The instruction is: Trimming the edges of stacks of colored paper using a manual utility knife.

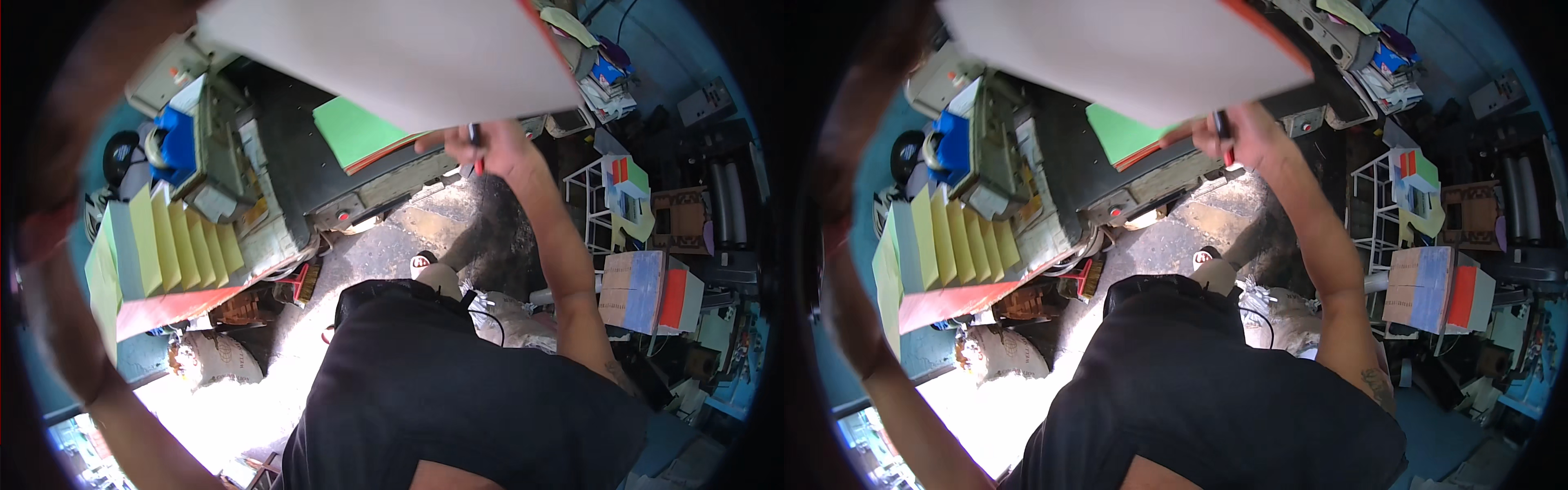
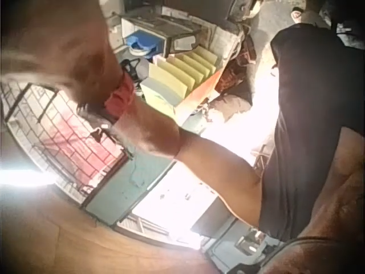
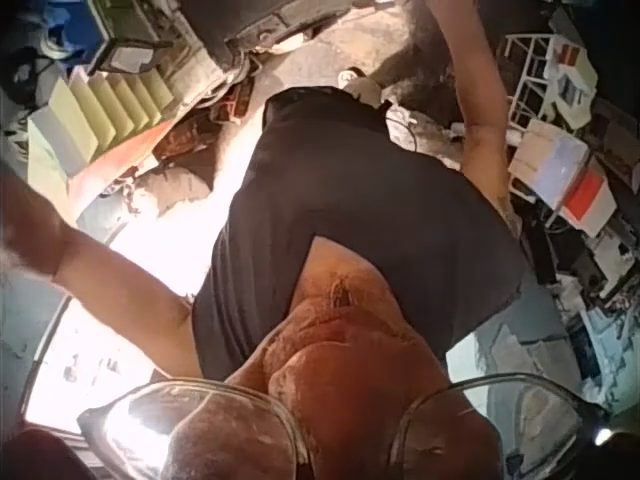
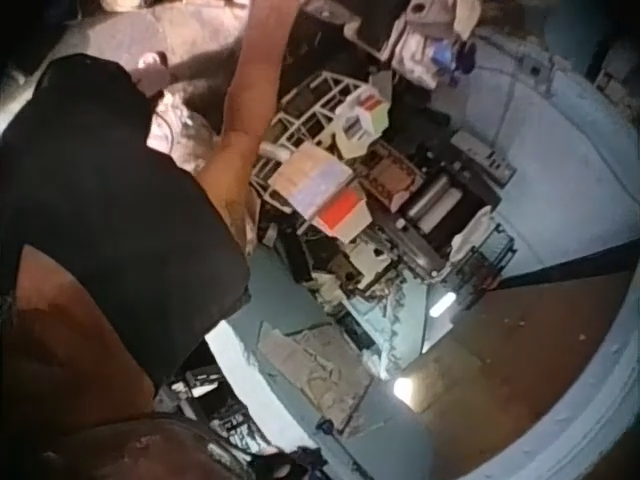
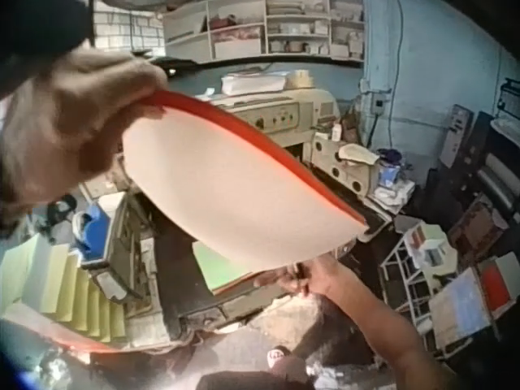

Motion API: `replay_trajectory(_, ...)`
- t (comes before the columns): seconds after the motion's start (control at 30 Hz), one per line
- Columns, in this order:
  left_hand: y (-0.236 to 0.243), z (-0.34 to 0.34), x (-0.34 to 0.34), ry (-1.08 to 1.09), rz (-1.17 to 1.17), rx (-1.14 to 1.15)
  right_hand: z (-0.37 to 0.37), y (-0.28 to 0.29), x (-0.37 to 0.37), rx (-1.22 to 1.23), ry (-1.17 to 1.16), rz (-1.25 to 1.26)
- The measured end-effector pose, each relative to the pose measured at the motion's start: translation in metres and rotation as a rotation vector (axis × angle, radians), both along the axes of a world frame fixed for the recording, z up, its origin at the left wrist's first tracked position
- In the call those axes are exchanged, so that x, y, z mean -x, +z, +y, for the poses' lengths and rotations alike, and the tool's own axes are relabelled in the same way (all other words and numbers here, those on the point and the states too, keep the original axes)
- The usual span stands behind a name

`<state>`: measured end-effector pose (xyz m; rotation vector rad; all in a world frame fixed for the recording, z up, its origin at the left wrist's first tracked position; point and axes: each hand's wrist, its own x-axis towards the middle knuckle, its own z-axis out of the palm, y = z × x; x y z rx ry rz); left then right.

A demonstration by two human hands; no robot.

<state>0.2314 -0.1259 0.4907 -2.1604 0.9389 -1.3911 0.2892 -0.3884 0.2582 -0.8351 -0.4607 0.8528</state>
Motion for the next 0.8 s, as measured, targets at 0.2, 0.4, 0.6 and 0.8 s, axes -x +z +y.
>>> replay_trajectory(0.2, -0.075, -0.116, -0.132, -0.465, -0.126, -0.301, -0.129, -0.071, -0.077, -0.302, -0.458, 0.397)
replay_trajectory(0.4, -0.146, -0.164, -0.229, -0.507, 0.059, -0.296, -0.228, -0.088, -0.166, -0.005, -0.942, 0.194)
replay_trajectory(0.6, -0.256, -0.141, -0.244, 0.181, 0.593, -0.103, -0.267, -0.158, -0.232, 0.345, -1.127, -0.058)
replay_trajectory(0.8, -0.265, -0.090, -0.076, 0.056, 1.207, 0.196, -0.266, -0.293, -0.250, 1.034, -1.245, -0.247)
